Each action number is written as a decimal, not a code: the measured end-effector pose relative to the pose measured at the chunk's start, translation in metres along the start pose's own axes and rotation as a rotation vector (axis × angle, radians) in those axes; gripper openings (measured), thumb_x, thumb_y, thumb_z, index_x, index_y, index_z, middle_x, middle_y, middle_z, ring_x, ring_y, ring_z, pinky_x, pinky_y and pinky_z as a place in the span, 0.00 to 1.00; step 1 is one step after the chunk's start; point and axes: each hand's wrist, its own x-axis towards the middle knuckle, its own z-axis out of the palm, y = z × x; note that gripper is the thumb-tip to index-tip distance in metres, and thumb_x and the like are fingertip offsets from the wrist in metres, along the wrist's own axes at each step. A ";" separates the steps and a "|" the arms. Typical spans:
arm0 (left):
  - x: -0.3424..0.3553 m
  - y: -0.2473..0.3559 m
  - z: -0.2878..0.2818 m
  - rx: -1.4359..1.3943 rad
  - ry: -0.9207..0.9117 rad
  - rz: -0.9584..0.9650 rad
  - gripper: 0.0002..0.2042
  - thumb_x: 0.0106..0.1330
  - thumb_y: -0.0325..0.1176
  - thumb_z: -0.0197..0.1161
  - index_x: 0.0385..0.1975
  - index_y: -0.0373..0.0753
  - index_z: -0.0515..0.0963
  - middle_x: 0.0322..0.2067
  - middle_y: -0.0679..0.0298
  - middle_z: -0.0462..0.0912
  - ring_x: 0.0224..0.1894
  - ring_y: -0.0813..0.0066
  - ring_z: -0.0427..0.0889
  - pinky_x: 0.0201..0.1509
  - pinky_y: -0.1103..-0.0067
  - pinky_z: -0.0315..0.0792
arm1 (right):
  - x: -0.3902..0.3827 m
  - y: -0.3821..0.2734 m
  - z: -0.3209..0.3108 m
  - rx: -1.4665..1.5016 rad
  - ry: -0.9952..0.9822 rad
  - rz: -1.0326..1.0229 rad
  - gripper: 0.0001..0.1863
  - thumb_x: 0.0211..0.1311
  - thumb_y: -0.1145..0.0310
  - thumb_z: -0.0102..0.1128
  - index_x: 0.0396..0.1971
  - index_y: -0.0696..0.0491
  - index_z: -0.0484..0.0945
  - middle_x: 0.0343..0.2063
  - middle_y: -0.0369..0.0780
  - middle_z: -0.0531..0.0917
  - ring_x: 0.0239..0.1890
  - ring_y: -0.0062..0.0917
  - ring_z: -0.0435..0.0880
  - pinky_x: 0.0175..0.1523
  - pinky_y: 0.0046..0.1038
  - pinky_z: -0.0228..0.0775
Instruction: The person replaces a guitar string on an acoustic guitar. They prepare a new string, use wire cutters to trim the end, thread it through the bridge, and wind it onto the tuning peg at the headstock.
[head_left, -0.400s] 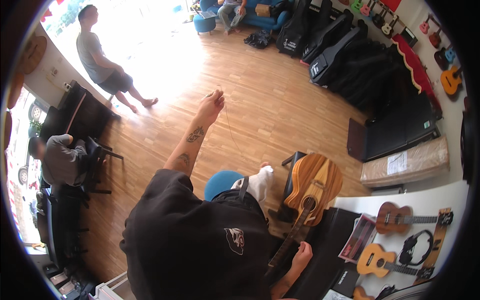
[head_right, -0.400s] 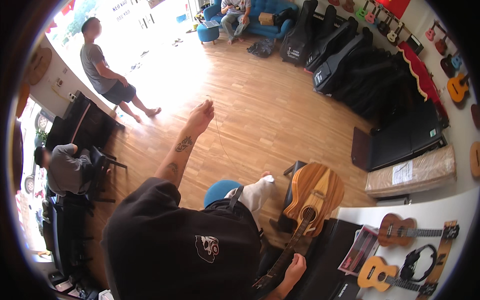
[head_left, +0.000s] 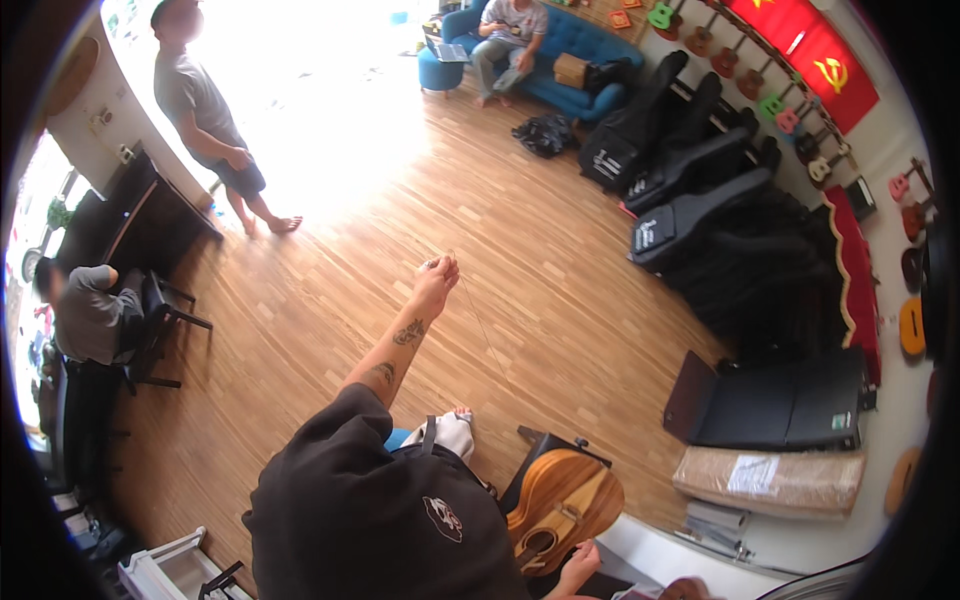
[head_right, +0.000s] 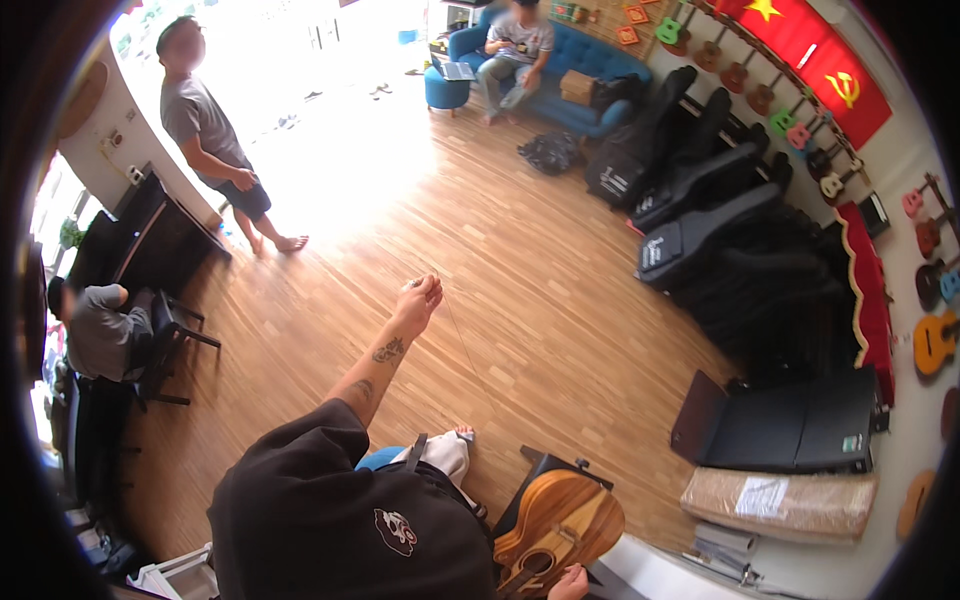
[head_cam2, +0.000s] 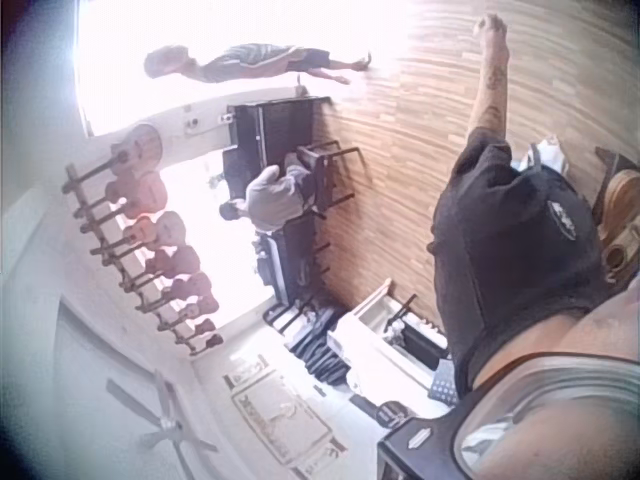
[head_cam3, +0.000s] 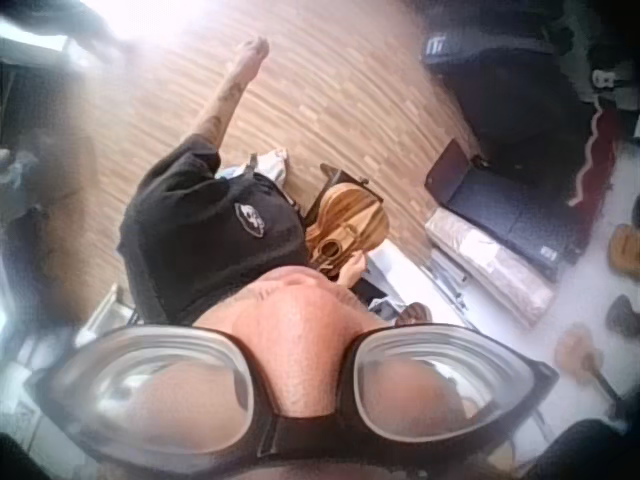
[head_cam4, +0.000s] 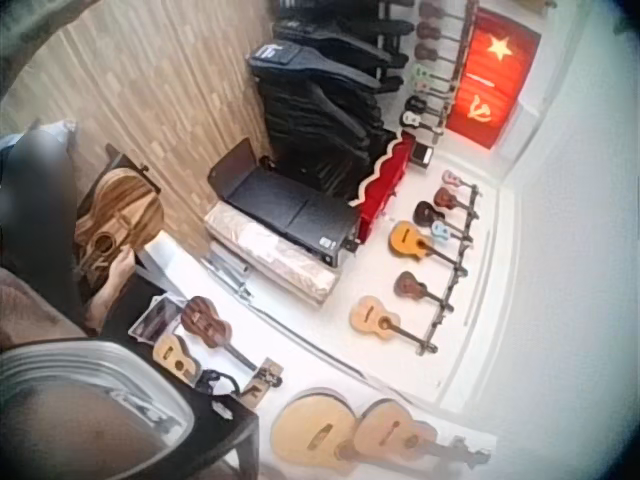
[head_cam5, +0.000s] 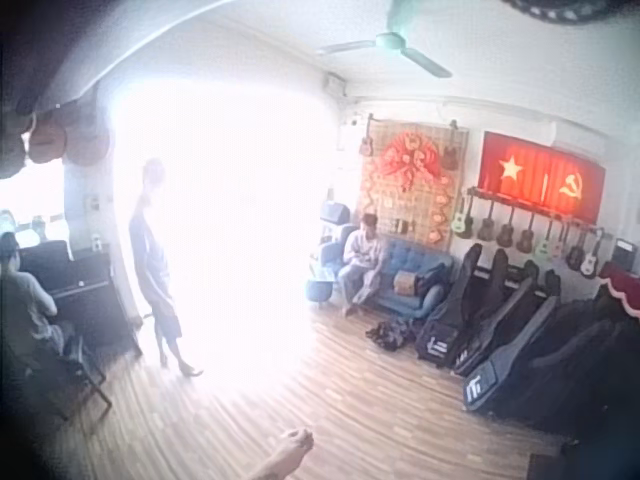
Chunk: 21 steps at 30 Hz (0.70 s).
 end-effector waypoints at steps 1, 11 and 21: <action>0.018 0.002 -0.018 -0.005 -0.005 0.041 0.07 0.72 0.37 0.60 0.40 0.41 0.76 0.35 0.69 0.80 0.37 0.80 0.78 0.45 0.79 0.75 | 0.033 -0.010 0.005 0.019 -0.050 -0.017 0.24 0.74 0.60 0.47 0.18 0.59 0.73 0.12 0.39 0.71 0.15 0.25 0.68 0.23 0.30 0.60; 0.098 0.027 -0.032 0.506 0.265 -0.136 0.09 0.73 0.36 0.56 0.39 0.37 0.76 0.37 0.63 0.85 0.37 0.76 0.84 0.41 0.79 0.78 | 0.337 -0.177 0.195 -0.049 -0.556 -0.010 0.11 0.65 0.69 0.58 0.26 0.61 0.80 0.20 0.44 0.85 0.22 0.26 0.85 0.32 0.28 0.76; 0.216 0.090 0.120 0.683 -0.060 0.041 0.06 0.70 0.33 0.61 0.36 0.37 0.77 0.33 0.66 0.85 0.37 0.81 0.82 0.41 0.81 0.75 | 0.485 -0.608 0.446 0.303 -1.064 -0.640 0.25 0.63 0.57 0.62 0.55 0.58 0.76 0.51 0.51 0.82 0.55 0.43 0.80 0.60 0.38 0.69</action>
